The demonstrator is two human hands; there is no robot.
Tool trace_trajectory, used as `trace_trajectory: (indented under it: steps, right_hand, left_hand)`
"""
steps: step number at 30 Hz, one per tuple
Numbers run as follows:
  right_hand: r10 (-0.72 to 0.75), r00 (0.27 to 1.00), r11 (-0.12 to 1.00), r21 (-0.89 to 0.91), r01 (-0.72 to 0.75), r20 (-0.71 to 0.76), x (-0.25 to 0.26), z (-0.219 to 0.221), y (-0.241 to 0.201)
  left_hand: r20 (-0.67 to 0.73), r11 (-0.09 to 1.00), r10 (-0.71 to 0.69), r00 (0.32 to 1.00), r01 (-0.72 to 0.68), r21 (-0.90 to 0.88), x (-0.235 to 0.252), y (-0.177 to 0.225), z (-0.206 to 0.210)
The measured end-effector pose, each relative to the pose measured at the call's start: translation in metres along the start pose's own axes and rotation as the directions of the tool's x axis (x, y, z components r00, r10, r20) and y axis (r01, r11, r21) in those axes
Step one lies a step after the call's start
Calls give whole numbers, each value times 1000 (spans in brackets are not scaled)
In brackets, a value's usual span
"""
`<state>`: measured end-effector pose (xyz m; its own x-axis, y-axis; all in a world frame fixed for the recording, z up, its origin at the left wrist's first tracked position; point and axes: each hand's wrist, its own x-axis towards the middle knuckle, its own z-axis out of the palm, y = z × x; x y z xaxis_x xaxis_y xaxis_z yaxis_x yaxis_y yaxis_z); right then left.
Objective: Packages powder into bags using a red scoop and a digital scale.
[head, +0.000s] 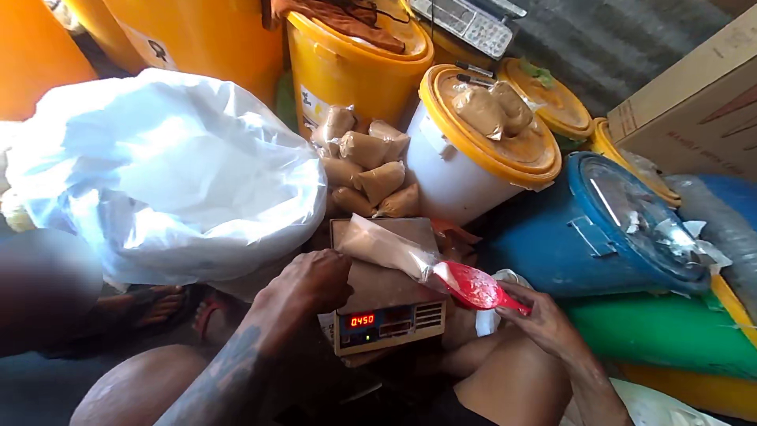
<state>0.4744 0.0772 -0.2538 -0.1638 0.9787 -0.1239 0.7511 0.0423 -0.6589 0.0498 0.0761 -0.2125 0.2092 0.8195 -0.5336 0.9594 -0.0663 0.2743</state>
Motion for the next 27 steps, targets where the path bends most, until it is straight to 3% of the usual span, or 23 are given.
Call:
trace_trajectory:
  steps: [14,20,24,27]
  right_hand:
    - [-15,1000,1000,-2,15,8,-11,-6,4]
    - [9,999,996,-92,-6,38,3,1,-4]
    - [79,995,947,-316,-55,63,13,-4,-20]
    - [38,995,953,-301,-10,88,18,-10,-26]
  left_hand:
    - [-20,1000,-2,1000,2,25,-1,2,3]
    - [-18,1000,2,1000,-1,10,-1,-1,4]
    - [0,1000,8,1000,-8,17,2,0,4]
    - [1,1000,4,1000,-4,8,1,0,2]
